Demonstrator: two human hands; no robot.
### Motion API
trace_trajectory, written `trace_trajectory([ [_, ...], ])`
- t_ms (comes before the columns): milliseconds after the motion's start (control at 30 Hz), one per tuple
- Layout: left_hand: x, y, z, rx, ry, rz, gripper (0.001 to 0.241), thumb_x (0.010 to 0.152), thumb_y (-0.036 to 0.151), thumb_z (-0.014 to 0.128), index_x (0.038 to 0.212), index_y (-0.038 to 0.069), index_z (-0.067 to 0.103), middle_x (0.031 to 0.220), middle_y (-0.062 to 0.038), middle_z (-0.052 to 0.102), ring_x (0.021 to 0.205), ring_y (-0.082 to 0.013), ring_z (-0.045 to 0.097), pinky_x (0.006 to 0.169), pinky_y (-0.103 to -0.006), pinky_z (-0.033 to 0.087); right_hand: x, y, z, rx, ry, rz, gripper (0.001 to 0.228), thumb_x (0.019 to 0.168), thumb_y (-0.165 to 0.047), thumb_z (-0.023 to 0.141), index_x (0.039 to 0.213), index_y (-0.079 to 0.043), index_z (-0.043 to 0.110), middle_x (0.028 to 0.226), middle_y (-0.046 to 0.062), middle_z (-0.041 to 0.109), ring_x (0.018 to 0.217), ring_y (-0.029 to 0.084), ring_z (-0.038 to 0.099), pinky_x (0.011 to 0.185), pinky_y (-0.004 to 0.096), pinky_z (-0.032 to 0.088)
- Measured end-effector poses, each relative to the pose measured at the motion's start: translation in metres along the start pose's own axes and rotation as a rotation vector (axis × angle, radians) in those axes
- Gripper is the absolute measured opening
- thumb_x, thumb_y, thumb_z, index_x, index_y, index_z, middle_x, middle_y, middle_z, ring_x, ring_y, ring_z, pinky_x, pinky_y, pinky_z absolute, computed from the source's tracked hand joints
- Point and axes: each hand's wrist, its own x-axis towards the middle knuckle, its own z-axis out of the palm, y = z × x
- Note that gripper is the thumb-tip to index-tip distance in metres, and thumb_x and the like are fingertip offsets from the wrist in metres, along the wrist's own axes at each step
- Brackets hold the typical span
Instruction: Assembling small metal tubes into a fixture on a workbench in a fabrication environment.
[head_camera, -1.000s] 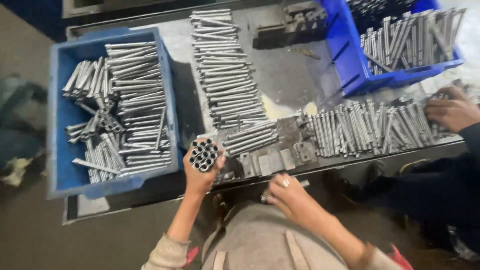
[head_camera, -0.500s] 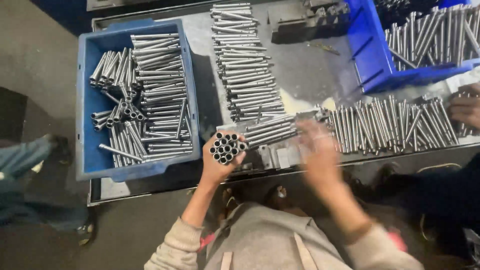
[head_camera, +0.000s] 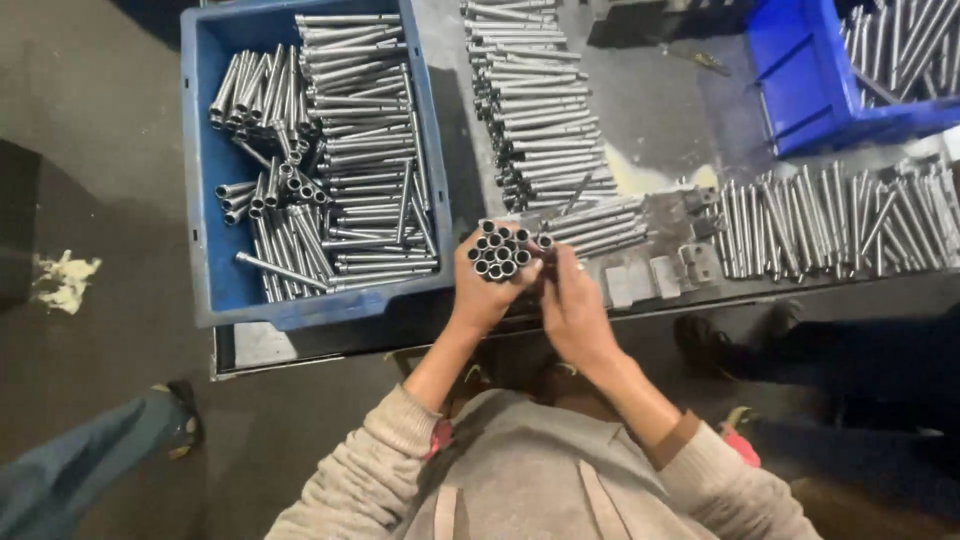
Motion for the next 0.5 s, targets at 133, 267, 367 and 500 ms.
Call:
trace_trajectory([
  [133, -0.007, 0.007, 0.000, -0.049, -0.057, -0.056, 0.029, 0.068, 0.004, 0.083, 0.094, 0.003, 0.068, 0.077, -0.012, 0.074, 0.075, -0.0150, 0.071, 0.073, -0.0307, 0.058, -0.008, 0.004, -0.013, -0.091, 0.136, 0.002, 0.006, 0.101, -0.003, 0.057, 0.105, -0.003, 0.061, 0.081, 0.017, 0.065, 0.074, 0.041, 0.066, 0.066, 0.046, 0.051],
  [267, -0.005, -0.001, -0.005, -0.104, -0.090, -0.047, 0.029, 0.068, 0.005, 0.085, 0.093, 0.003, 0.069, 0.076, -0.012, 0.075, 0.072, -0.0168, 0.072, 0.071, -0.0307, 0.058, -0.061, -0.012, 0.001, 0.432, 0.190, 0.410, 0.024, 0.106, -0.023, 0.045, 0.103, -0.002, 0.056, 0.067, 0.009, 0.051, 0.052, 0.021, 0.055, 0.046, 0.030, 0.047],
  [367, -0.007, 0.002, -0.005, -0.123, -0.090, -0.060, 0.028, 0.069, 0.003, 0.084, 0.092, 0.004, 0.069, 0.076, -0.012, 0.075, 0.072, -0.0155, 0.072, 0.071, -0.0299, 0.058, -0.096, 0.002, 0.033, 0.709, -0.007, 0.764, 0.033, 0.108, -0.027, 0.040, 0.097, -0.002, 0.059, 0.055, -0.002, 0.043, 0.035, 0.009, 0.046, 0.028, 0.023, 0.041],
  [500, -0.006, -0.004, -0.008, -0.151, -0.115, -0.059, 0.032, 0.067, 0.007, 0.087, 0.093, 0.005, 0.069, 0.078, -0.011, 0.075, 0.073, -0.0151, 0.073, 0.072, -0.0294, 0.058, -0.065, -0.037, 0.016, 1.014, -0.112, 1.124, 0.035, 0.113, -0.035, 0.035, 0.094, -0.008, 0.049, 0.062, -0.008, 0.020, 0.038, 0.003, 0.017, 0.022, 0.020, 0.015],
])
